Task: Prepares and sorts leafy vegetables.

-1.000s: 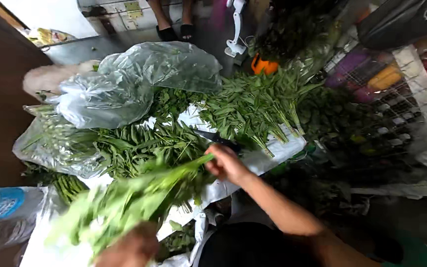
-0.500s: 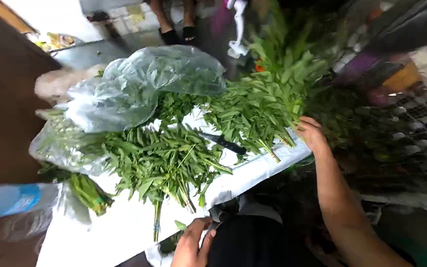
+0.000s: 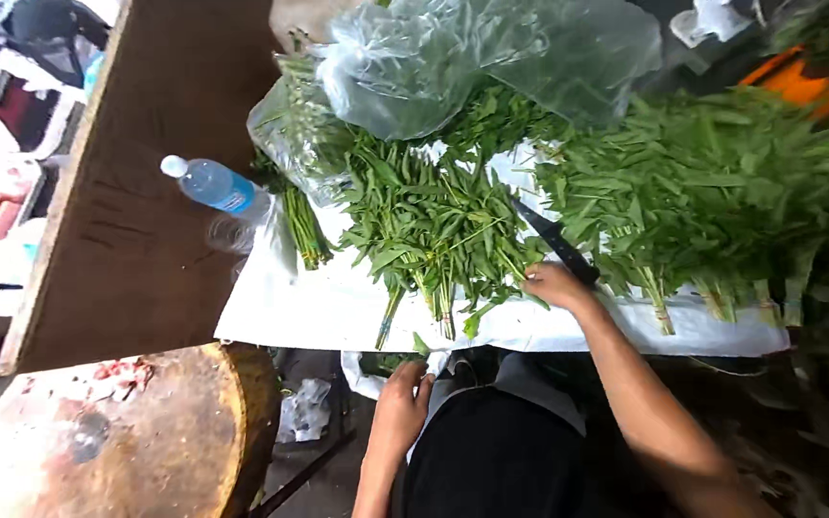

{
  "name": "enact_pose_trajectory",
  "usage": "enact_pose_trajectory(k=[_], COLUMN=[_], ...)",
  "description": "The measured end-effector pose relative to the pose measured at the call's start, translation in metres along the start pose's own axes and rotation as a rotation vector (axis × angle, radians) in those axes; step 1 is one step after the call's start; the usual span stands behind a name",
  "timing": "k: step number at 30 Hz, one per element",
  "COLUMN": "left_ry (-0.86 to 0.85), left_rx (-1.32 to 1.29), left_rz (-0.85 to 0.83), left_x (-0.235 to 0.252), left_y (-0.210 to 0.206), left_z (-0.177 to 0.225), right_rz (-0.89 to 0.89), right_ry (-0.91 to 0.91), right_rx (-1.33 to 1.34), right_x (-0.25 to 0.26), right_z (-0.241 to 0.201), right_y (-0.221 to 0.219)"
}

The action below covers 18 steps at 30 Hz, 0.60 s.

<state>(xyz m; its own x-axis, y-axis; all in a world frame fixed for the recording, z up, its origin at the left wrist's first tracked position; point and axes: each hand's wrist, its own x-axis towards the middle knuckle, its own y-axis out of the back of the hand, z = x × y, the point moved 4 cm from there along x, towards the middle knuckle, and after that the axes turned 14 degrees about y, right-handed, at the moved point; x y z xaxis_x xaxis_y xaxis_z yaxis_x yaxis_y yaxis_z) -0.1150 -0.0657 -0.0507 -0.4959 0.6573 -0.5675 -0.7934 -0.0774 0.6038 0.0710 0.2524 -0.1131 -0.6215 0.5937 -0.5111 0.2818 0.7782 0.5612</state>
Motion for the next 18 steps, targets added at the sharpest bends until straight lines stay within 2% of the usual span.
enact_pose_trajectory(k=[2,4,8,11,14,16,18], left_ry=[-0.026,-0.057,-0.120,-0.184,-0.181,-0.151,-0.127], left_rx=[-0.026,-0.098,-0.356,-0.458,-0.533,-0.592,-0.638], left_rz=[0.029,0.035,-0.061,-0.129,-0.159,-0.103,-0.045], left_x=[0.008,0.012,0.014,0.022,0.035,0.046,0.054], left_y=[0.000,0.001,0.002,0.005,0.010,0.014,0.015], left_z=[0.002,0.003,0.012,0.030,0.052,0.063,0.070], right_rz=[0.020,0.079,0.246,0.251,0.195,0.143,0.105], right_ry=[-0.012,0.039,0.272,0.430,0.365,0.266,0.240], right_rx=[-0.062,0.026,0.583,0.896,0.817,0.757,0.792], right_x=[0.002,-0.014,-0.063,-0.076,-0.061,-0.050,-0.049], right_z=[-0.008,-0.026,-0.078,-0.102,-0.103,-0.096,-0.094], right_y=[-0.006,0.012,0.052,0.061,0.042,0.020,-0.002])
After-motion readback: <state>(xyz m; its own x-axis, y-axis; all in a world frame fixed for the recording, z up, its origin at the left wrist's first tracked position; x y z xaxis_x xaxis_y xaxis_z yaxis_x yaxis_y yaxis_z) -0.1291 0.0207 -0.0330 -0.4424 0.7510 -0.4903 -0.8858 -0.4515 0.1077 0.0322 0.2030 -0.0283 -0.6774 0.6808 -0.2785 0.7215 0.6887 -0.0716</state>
